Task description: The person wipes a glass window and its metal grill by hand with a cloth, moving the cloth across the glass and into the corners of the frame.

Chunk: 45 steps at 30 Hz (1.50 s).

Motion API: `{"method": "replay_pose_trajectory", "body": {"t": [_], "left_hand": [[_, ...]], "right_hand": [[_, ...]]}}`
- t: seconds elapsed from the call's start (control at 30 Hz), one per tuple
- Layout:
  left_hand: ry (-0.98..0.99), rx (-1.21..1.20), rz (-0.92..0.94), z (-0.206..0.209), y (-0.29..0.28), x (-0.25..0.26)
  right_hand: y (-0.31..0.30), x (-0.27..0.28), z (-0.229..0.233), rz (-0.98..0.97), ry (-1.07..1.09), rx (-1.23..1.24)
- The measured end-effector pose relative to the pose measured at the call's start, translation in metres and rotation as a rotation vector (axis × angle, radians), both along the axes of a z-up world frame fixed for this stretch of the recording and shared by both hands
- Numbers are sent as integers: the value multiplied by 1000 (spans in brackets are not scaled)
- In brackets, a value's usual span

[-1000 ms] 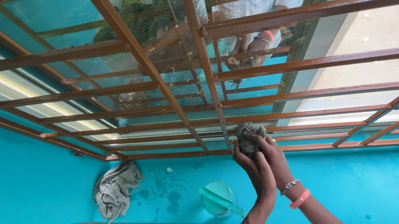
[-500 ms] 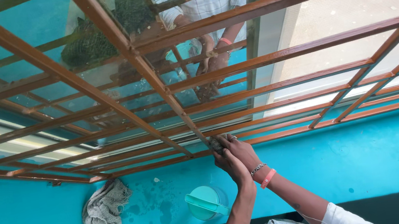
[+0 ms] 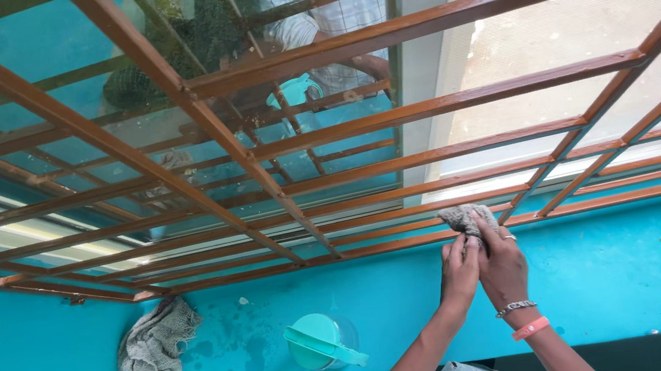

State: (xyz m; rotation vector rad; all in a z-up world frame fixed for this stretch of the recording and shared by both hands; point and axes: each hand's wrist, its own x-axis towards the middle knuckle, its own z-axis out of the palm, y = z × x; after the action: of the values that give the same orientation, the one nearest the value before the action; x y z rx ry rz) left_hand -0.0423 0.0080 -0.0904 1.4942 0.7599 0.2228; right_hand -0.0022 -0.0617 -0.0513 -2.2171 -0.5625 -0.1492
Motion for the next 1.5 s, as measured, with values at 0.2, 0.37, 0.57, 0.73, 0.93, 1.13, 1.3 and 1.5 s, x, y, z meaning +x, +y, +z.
{"method": "replay_pose_trajectory", "body": {"t": [0.2, 0.37, 0.57, 0.73, 0.93, 1.13, 1.3, 1.5], "left_hand": [[-246, 185, 51, 30, -33, 12], [-357, 271, 122, 32, -29, 14], [-30, 62, 307, -4, 7, -18], [-225, -640, 613, -35, 53, -55], [-287, -852, 814, -42, 89, -87], [-339, -947, 836, -4, 109, -107], [-336, -869, 892, 27, 99, -98], [-409, -575, 862, 53, 97, -96]], "right_hand": [[-54, 10, 16, -77, -88, 159], [-31, 16, 14, -97, -215, 152], [33, 14, -21, 138, -5, 33], [90, -21, -15, 344, 112, -49], [169, -68, 7, 555, 153, -131], [185, -85, 12, 597, 180, 99], [186, -73, -5, 625, 123, 185], [201, -57, -43, 562, 728, 446]]}}
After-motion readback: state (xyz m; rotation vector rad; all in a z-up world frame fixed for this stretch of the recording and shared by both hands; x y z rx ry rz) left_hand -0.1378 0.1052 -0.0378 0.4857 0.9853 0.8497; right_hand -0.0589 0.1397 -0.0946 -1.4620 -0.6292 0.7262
